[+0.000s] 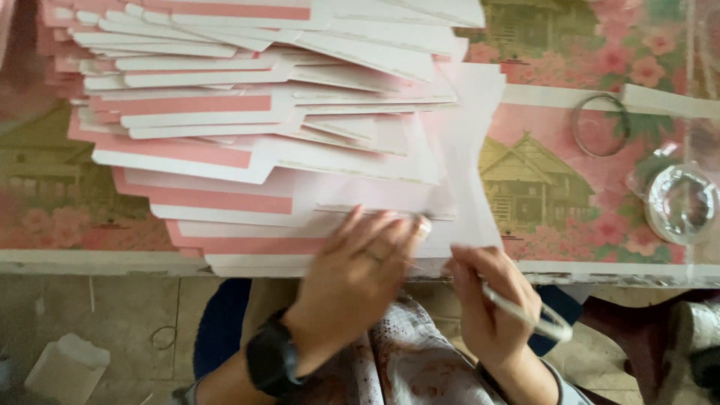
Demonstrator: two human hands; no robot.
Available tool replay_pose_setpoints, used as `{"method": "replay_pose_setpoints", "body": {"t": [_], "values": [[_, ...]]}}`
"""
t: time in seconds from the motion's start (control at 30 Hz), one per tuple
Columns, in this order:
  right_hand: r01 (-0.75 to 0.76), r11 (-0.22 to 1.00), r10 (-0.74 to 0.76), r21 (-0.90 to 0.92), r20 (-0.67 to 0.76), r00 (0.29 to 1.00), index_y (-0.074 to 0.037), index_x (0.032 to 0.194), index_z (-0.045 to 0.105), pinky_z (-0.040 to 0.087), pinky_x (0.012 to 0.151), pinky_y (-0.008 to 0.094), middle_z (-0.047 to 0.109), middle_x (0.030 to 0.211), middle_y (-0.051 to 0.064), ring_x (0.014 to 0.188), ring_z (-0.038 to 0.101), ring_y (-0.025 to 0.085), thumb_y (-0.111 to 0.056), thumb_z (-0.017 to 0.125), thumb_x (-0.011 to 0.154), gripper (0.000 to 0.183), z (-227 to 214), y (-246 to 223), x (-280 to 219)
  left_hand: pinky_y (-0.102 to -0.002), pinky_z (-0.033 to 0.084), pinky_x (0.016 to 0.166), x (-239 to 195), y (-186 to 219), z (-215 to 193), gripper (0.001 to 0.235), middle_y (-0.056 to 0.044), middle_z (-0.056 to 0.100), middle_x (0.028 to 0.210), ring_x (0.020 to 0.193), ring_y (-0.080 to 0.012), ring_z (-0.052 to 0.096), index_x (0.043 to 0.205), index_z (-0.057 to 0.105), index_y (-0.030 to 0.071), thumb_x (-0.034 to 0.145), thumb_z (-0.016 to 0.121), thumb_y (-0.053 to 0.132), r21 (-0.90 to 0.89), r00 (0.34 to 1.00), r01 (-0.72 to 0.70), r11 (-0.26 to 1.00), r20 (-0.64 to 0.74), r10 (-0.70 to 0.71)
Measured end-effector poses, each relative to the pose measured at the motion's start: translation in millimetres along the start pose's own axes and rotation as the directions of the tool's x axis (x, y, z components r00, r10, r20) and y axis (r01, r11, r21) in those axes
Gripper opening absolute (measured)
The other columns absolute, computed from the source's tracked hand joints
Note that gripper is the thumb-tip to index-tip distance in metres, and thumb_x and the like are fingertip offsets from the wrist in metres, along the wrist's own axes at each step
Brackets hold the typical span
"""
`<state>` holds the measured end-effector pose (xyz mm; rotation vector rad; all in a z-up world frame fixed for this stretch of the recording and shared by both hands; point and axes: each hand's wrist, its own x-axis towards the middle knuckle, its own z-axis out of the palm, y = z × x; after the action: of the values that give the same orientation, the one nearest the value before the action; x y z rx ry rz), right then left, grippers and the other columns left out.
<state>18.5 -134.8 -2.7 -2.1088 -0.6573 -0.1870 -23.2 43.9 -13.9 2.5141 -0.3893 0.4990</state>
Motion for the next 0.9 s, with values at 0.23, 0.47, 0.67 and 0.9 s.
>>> {"method": "replay_pose_setpoints", "body": {"t": [0.23,0.47,0.67,0.9], "values": [[0.015,0.997,-0.021,0.071,0.087,0.996,-0.001,0.108,0.061,0.050,0.064,0.027,0.065,0.080,0.008,0.069,0.063,0.018,-0.003,0.051,0.095,0.017,34.7,-8.0,15.1,-0.039,0.050,0.104,-58.3,-29.3,-27.0,0.037,-0.014,0.062,0.125,0.115,-0.0239,0.063,0.128,0.049,-0.004,0.092,0.056,-0.005,-0.089,0.996,0.027,0.996,-0.087,-0.035],[0.083,0.969,-0.093,-0.231,-0.034,0.995,0.000,0.111,0.062,0.051,0.070,0.029,0.071,0.092,0.007,0.075,0.065,0.018,-0.004,0.059,0.094,0.017,3.6,23.1,2.4,-0.038,0.041,0.101,-42.3,-25.7,-21.9,0.034,-0.004,0.065,0.123,0.121,-0.0204,0.057,0.132,0.047,0.005,0.099,0.048,0.013,0.129,0.998,-0.056,0.990,0.009,0.055],[0.090,0.935,-0.133,-0.343,-0.101,0.986,0.002,0.100,0.063,0.050,0.075,0.035,0.064,0.093,0.015,0.080,0.060,0.026,-0.001,0.066,0.092,0.009,-16.4,64.7,-6.6,-0.040,0.040,0.103,-44.3,-22.0,-17.8,0.035,-0.004,0.069,0.115,0.117,-0.0211,0.060,0.132,0.046,0.004,0.097,0.051,0.009,0.155,0.999,-0.032,0.987,0.000,0.033],[0.192,0.906,-0.217,-0.378,-0.026,0.976,-0.002,0.096,0.062,0.047,0.074,0.035,0.063,0.086,0.012,0.076,0.057,0.026,0.000,0.067,0.091,0.007,-18.0,68.6,-5.1,-0.048,0.038,0.114,-3.7,17.2,29.6,0.052,-0.021,0.051,0.138,0.126,-0.0349,0.054,0.140,0.029,-0.005,0.091,0.045,-0.002,-0.236,0.990,-0.113,0.965,0.058,0.130]]}}
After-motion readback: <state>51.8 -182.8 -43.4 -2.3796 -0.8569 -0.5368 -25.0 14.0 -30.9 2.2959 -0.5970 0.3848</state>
